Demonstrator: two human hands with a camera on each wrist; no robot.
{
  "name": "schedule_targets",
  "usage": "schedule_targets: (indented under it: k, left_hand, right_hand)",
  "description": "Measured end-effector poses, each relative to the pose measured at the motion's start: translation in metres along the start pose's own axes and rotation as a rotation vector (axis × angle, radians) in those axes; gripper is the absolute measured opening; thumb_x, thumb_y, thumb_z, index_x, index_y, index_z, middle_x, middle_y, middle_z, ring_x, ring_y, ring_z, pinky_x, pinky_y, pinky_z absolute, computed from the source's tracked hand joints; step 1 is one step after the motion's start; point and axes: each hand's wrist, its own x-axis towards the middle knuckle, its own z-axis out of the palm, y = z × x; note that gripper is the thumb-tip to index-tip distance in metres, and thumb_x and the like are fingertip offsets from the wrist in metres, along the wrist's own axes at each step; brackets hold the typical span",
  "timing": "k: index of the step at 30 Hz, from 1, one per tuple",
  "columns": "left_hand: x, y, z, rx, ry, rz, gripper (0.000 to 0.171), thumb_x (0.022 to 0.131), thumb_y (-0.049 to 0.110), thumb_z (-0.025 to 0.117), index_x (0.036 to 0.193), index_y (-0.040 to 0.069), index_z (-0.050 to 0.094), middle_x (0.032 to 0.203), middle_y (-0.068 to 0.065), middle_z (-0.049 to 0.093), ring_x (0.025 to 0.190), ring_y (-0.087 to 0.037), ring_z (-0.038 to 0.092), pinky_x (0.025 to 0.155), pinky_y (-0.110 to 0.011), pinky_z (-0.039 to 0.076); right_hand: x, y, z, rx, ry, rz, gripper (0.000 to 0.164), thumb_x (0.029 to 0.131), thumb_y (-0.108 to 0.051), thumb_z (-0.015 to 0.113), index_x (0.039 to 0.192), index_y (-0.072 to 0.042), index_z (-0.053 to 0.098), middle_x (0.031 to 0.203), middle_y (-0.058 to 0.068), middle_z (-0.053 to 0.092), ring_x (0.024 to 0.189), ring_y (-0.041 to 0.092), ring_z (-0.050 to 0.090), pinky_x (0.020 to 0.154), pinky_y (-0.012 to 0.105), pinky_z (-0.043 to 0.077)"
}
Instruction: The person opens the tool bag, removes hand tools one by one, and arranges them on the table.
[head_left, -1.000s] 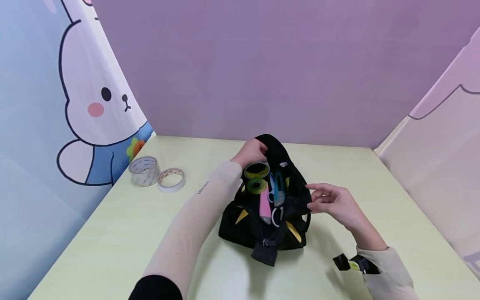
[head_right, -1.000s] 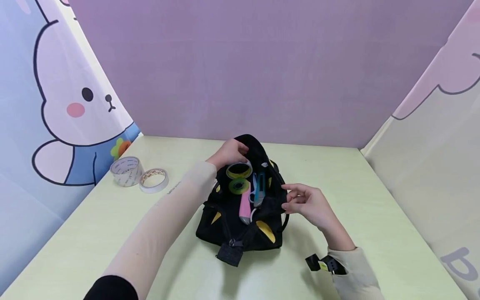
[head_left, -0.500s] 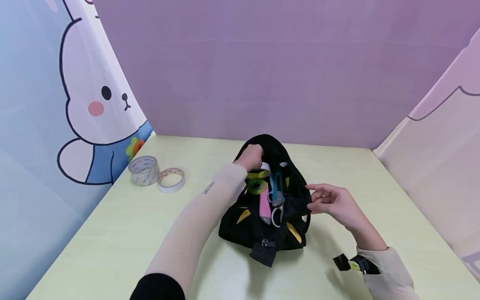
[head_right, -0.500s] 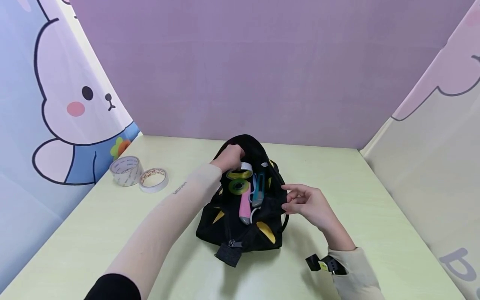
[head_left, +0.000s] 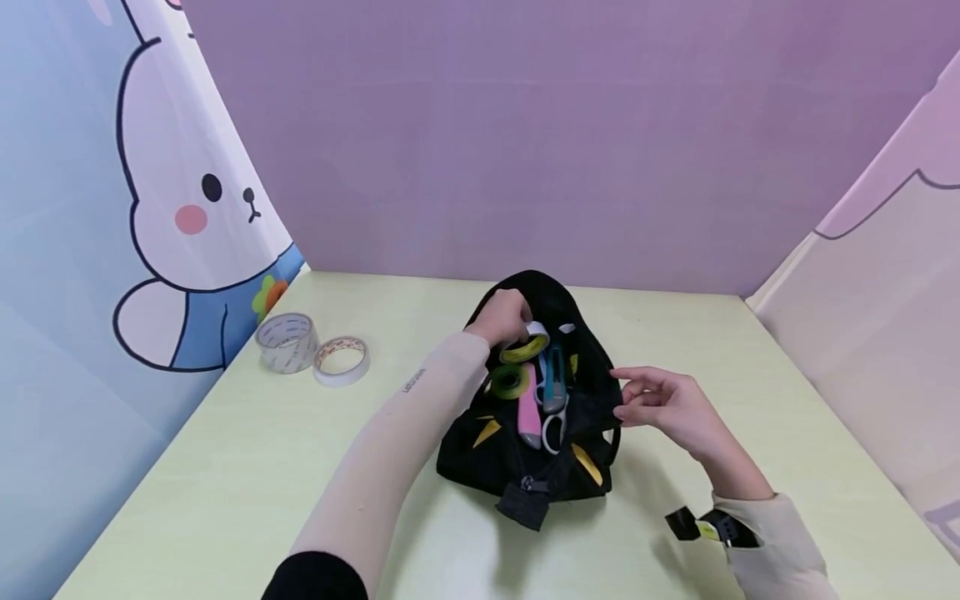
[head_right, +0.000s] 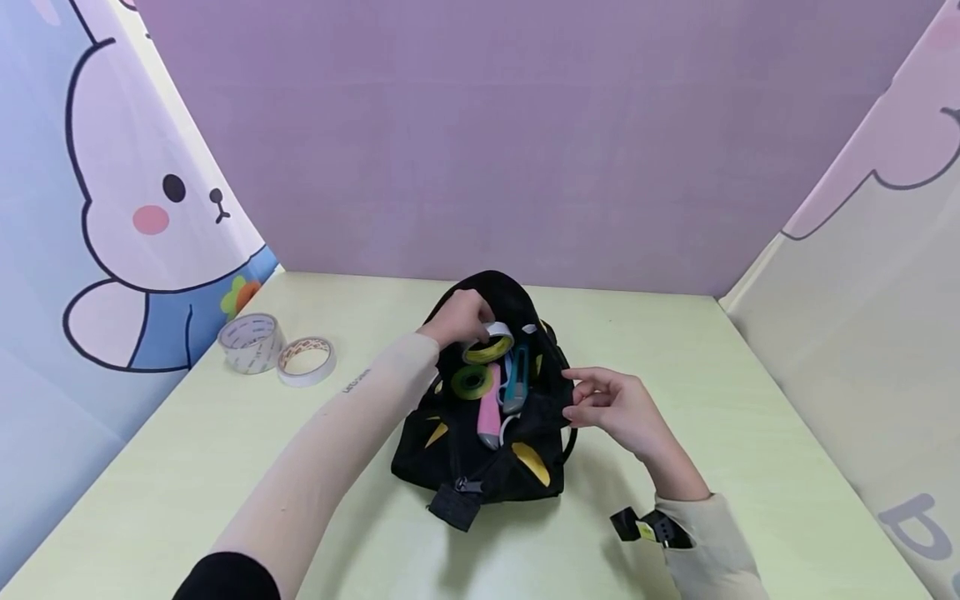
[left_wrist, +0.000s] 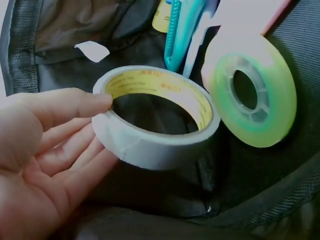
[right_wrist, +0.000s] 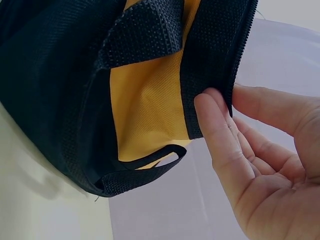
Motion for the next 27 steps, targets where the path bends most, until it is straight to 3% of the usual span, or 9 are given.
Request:
schedule_targets:
  k: [3,4,5,10,16,27]
  left_hand:
    - [-0.002,0.003,-0.005,-0.019,-0.005,-0.005,0.013,0.078,-0.006,0.074,0.071,0.004,0.069,0.071,-0.004,0.061,0.061,-0.013,0.041,0.056,-0.022,0.041]
    - [-0.003,0.003,-0.006,-0.027,-0.006,-0.005,0.008,0.078,-0.004,0.075,0.082,0.003,0.076,0.082,-0.005,0.069,0.066,-0.013,0.049,0.062,-0.023,0.048]
    - [-0.003,0.004,-0.008,-0.032,-0.006,-0.003,0.014,0.078,-0.003,0.076,0.091,0.002,0.078,0.092,-0.007,0.073,0.072,-0.013,0.055,0.069,-0.023,0.052]
    - [-0.004,0.005,-0.017,-0.097,-0.023,0.010,0.025,0.078,0.001,0.078,0.103,-0.002,0.077,0.105,-0.014,0.074,0.087,-0.019,0.065,0.075,-0.027,0.056]
    - [-0.004,0.007,-0.029,-0.191,-0.029,-0.006,0.023,0.078,0.002,0.081,0.101,-0.002,0.077,0.099,-0.012,0.074,0.087,-0.019,0.066,0.072,-0.024,0.055]
    - [-0.013,0.012,-0.055,-0.533,-0.059,-0.164,0.026,0.079,-0.001,0.081,0.104,-0.005,0.075,0.103,-0.014,0.072,0.091,-0.021,0.066,0.077,-0.030,0.059]
  right_hand:
    - [0.001,-0.001,-0.001,0.006,-0.003,-0.010,0.049,0.086,0.012,0.067,0.132,0.017,0.051,0.088,0.014,0.061,0.079,0.015,0.070,0.071,0.036,0.061]
    - [0.001,-0.002,-0.001,0.008,-0.005,-0.016,0.049,0.086,0.012,0.067,0.132,0.017,0.051,0.087,0.014,0.061,0.078,0.015,0.070,0.071,0.036,0.061]
    - [0.001,-0.002,-0.001,0.009,-0.006,-0.017,0.049,0.086,0.012,0.067,0.132,0.018,0.051,0.087,0.014,0.061,0.078,0.014,0.070,0.071,0.036,0.061]
    - [0.003,-0.001,-0.002,0.010,-0.008,-0.025,0.049,0.085,0.013,0.067,0.131,0.018,0.051,0.087,0.012,0.062,0.078,0.014,0.070,0.071,0.036,0.061]
    - [0.006,0.000,-0.004,0.001,-0.010,-0.016,0.049,0.085,0.012,0.068,0.131,0.017,0.051,0.087,0.013,0.062,0.078,0.014,0.070,0.072,0.037,0.061]
    - [0.009,-0.001,-0.007,-0.001,-0.011,-0.017,0.051,0.085,0.011,0.068,0.132,0.018,0.051,0.087,0.013,0.062,0.078,0.014,0.070,0.071,0.035,0.061]
